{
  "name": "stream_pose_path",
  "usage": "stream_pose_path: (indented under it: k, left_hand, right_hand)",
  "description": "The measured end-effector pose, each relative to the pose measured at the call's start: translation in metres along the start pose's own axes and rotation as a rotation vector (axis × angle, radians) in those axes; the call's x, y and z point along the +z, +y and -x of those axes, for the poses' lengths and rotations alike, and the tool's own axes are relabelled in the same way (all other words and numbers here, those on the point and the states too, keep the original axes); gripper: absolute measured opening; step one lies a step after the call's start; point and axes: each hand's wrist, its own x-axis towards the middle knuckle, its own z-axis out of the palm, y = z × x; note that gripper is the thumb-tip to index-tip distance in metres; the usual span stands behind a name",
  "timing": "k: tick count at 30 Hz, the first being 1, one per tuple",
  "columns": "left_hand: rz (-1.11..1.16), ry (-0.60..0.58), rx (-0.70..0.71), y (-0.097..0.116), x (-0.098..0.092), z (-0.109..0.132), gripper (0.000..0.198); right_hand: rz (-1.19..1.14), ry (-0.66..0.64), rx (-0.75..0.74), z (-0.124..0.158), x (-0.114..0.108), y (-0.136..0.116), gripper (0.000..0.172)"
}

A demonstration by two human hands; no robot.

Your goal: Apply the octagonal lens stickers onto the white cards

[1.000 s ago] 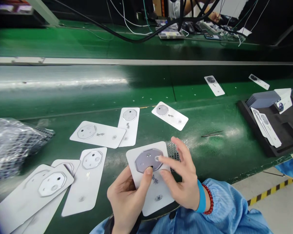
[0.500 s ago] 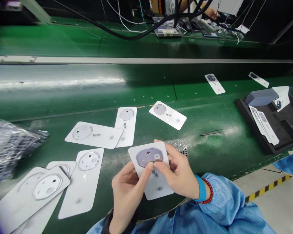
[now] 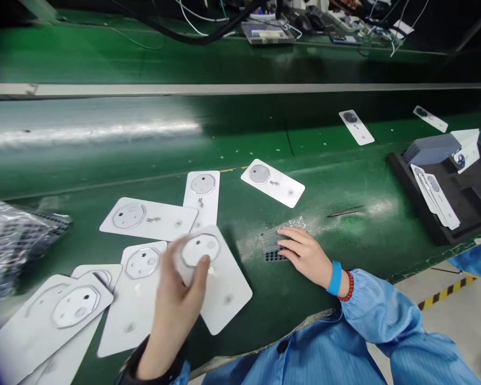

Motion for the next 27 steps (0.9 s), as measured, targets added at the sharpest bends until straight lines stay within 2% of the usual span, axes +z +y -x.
stream_pose_path:
  k: [2, 4, 7, 10, 12, 15, 19, 24, 27]
  left_hand:
    - [-0.066, -0.215, 0.012, 0.008, 0.013, 0.001, 0.028]
    - [-0.011, -0.371, 0.026, 0.019, 0.027, 0.003, 0.031]
    - [0.176, -0.468, 0.013, 0.030, 0.042, 0.006, 0.037]
    - [0.342, -0.438, -0.049, 0.032, 0.048, 0.009, 0.040]
    - [0.398, -0.425, -0.095, 0.030, 0.050, 0.011, 0.033]
    - [0.419, -0.432, -0.164, 0.026, 0.053, 0.012, 0.026]
    - [0.450, -0.443, -0.191, 0.026, 0.057, 0.013, 0.028]
    - [0.594, -0.456, -0.349, 0.028, 0.060, 0.013, 0.024]
    - [0.584, -0.419, -0.399, 0.026, 0.061, 0.017, 0.026]
  right_hand:
    - [-0.012, 0.046, -0.007, -0.009, -0.009, -0.007, 0.015]
    - [0.018, 0.062, -0.027, -0.016, -0.017, -0.015, 0.017]
    - [0.089, 0.053, -0.080, -0.020, -0.022, -0.024, 0.022]
    - [0.148, 0.024, -0.123, -0.021, -0.023, -0.027, 0.025]
    - [0.168, -0.018, -0.144, -0.021, -0.023, -0.028, 0.026]
    - [0.082, -0.060, -0.136, -0.022, -0.022, -0.026, 0.028]
    - [-0.075, 0.065, -0.086, -0.020, -0.018, -0.023, 0.020]
    - [0.099, 0.057, -0.208, -0.019, -0.015, -0.021, 0.021]
    - [0.187, 0.038, -0.228, -0.021, -0.015, -0.023, 0.022]
